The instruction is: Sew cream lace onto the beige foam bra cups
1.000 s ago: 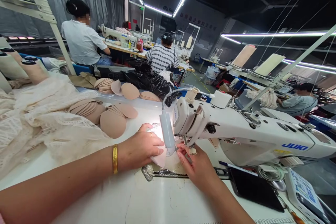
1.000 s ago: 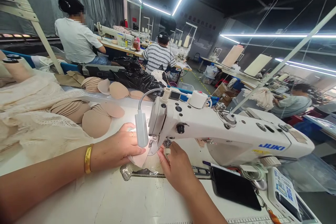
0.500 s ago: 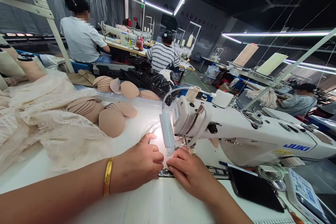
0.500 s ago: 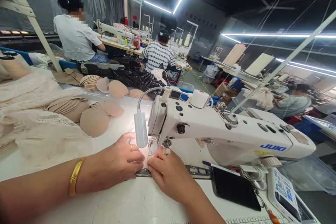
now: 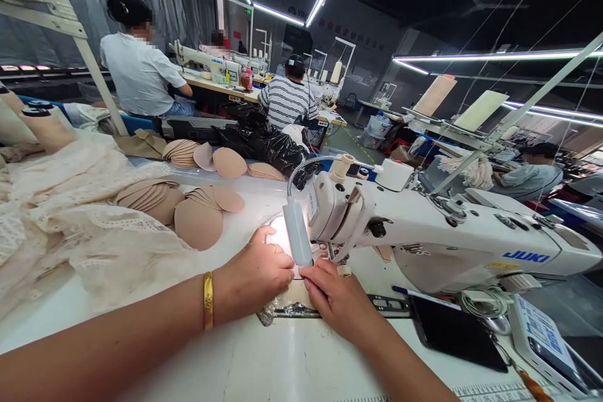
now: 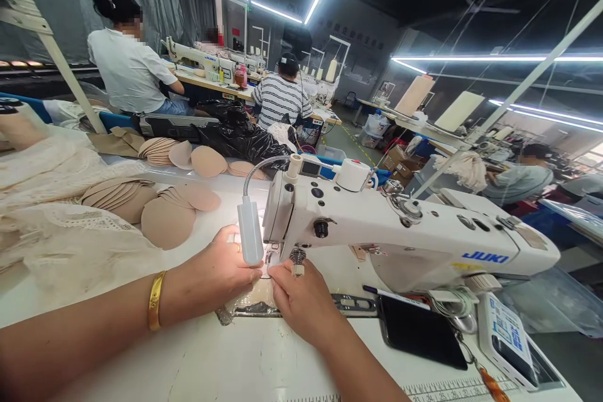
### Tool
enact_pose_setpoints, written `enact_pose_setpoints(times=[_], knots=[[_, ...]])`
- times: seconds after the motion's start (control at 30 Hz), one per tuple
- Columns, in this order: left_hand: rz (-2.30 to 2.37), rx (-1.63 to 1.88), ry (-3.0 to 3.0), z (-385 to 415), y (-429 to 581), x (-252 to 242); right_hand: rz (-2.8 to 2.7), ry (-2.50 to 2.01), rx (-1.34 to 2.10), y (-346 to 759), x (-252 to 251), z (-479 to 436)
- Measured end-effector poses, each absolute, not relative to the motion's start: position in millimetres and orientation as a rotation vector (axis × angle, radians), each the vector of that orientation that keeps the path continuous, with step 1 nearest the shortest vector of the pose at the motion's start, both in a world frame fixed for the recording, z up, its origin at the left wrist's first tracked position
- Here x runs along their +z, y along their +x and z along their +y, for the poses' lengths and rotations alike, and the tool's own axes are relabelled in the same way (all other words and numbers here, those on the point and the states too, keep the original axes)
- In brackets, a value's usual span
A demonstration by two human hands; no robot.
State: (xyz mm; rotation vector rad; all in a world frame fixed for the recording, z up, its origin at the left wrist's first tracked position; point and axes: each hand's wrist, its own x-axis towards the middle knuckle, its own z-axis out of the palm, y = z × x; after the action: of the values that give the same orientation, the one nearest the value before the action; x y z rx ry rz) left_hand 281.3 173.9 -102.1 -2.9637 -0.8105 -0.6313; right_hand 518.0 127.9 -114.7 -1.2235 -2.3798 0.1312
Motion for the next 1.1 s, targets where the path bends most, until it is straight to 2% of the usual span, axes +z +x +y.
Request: enact_pose_setpoints(times=[0.1, 0.37, 0.5, 0.6, 0.77, 0.9, 1.1], knots=[[-0.783, -0.483, -2.911, 176.5, 282.3, -92.7, -2.352, -1.259, 0.118, 516.9, -119.2, 130.2], [-0.909, -0.369, -2.908, 173.1, 283.6, -81.2, -2.351, -1.325, -0.012, 516.6, -125.5, 134.0], [-0.912, -0.289, -2.907, 125.6, 273.4, -86.3, -2.308, -1.262, 0.038, 522.1, -126.2, 133.2], [-0.949, -0.353, -2.909, 81.3, 252.2, -84.3, -2.278, -1.225, 0.031, 529.6, -133.8, 134.3], [-1.422, -0.434, -2.594, 40.0, 199.1, -79.0, -2.288, -1.085, -0.063, 526.7, -139.1, 132.0], [-1.590, -0.459, -2.660, 26.8, 172.4, -87.3, -2.391, -0.962, 0.085, 504.6, -118.6, 112.8], [-1.332, -0.817, -3.117, -2.0, 174.0, -86.1, -2.446, -0.958, 0.482, 466.4, -89.2, 72.6]])
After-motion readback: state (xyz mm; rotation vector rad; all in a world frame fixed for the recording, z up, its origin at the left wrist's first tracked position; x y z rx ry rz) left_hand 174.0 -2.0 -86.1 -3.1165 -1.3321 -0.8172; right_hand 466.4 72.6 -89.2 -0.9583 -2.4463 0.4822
